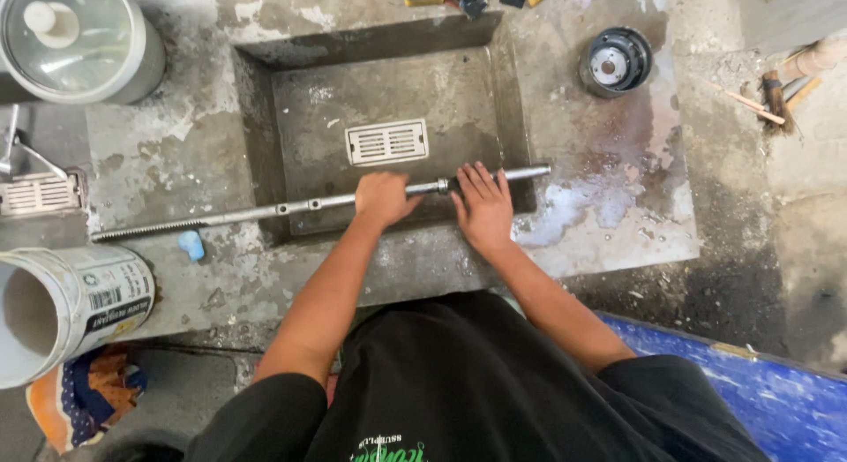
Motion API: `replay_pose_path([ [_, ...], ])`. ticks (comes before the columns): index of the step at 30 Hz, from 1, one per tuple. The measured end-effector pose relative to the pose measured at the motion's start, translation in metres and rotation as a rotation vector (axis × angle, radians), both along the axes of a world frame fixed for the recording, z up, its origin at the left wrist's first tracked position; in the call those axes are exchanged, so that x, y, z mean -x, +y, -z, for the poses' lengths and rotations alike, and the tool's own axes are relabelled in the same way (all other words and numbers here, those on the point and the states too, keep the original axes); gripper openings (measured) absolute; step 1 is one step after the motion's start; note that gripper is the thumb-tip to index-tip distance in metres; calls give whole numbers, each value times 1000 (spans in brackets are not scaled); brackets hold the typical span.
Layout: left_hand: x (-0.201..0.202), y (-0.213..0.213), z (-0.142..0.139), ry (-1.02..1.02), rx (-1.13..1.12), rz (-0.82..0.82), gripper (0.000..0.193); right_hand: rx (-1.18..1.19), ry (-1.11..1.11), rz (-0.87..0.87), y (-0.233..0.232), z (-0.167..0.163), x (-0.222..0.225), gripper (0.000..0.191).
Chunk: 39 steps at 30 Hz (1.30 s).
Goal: The person scrubs a long metal rod with a small abrasive pad in a concrete sink, then rinses their hands under running water. They continue scrubbing the rod with the pad, focusing on different sections along its length.
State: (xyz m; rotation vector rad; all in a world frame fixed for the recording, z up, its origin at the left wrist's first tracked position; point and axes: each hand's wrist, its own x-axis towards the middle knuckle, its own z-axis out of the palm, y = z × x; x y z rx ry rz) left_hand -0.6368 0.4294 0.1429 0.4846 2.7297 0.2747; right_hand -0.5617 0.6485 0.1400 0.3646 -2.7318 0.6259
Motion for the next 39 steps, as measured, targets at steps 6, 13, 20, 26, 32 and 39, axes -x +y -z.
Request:
replay_pose_path([
  [6, -15, -9, 21, 301, -87, 7, 36, -62, -52, 100, 75, -15, -1, 33],
  [13, -24, -8, 31, 426, -103, -9, 34, 48, -22, 87, 9, 3, -5, 32],
  [20, -32, -11, 17, 429, -201, -21, 44, 4, -118, 173, 63, -7, -13, 21],
  [26, -35, -6, 4, 348, -204, -78, 47, -28, 12, 216, 37, 8, -14, 30],
  [32, -7, -6, -31, -80, -62, -342, 82, 14, -16, -35, -6, 4, -10, 32],
  [39, 15, -9, -17, 22, 335, 40, 48, -174, 133, 151, 73, -18, -13, 30],
])
